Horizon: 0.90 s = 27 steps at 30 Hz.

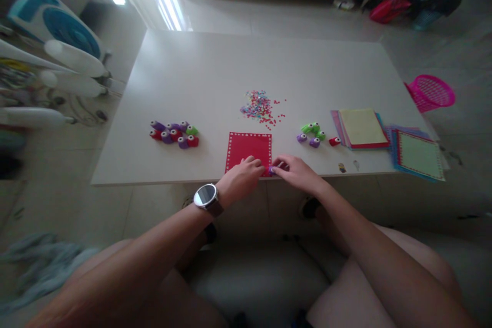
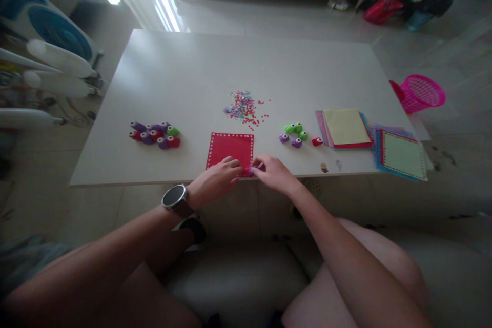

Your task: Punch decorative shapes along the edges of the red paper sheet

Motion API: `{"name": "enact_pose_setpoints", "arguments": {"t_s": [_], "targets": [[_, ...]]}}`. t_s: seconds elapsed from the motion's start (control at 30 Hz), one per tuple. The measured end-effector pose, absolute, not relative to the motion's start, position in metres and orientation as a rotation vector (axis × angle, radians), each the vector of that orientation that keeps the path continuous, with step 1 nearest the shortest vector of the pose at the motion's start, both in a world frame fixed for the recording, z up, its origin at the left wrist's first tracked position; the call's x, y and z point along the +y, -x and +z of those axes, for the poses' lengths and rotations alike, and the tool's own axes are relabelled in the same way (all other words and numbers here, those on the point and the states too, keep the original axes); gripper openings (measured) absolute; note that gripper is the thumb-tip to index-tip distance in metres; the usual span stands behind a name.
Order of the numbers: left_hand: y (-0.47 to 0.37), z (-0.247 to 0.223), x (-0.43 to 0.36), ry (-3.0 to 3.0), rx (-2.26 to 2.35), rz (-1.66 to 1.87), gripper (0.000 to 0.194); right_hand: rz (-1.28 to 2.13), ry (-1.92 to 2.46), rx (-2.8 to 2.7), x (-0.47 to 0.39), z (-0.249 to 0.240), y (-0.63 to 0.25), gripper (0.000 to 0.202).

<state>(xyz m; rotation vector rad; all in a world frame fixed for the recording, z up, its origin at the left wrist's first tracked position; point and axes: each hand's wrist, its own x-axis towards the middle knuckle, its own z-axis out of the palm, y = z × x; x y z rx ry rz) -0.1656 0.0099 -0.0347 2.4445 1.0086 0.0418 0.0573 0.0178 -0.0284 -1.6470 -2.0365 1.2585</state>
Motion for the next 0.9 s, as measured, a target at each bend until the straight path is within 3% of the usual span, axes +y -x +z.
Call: {"name": "enact_pose_setpoints", "arguments": {"t_s": [0.4,0.9], "targets": [[0.166,-0.026,0.010,-2.430,1.008,-0.006,0.017,1.402,1.717,-1.999,0.020,-0.020,-0.054,0.004],[0.166,-0.023,0.010,-2.402,1.022,0.005,0.020,1.344,1.650,-2.019,0.018,-0.022,-0.052,0.005]]}}
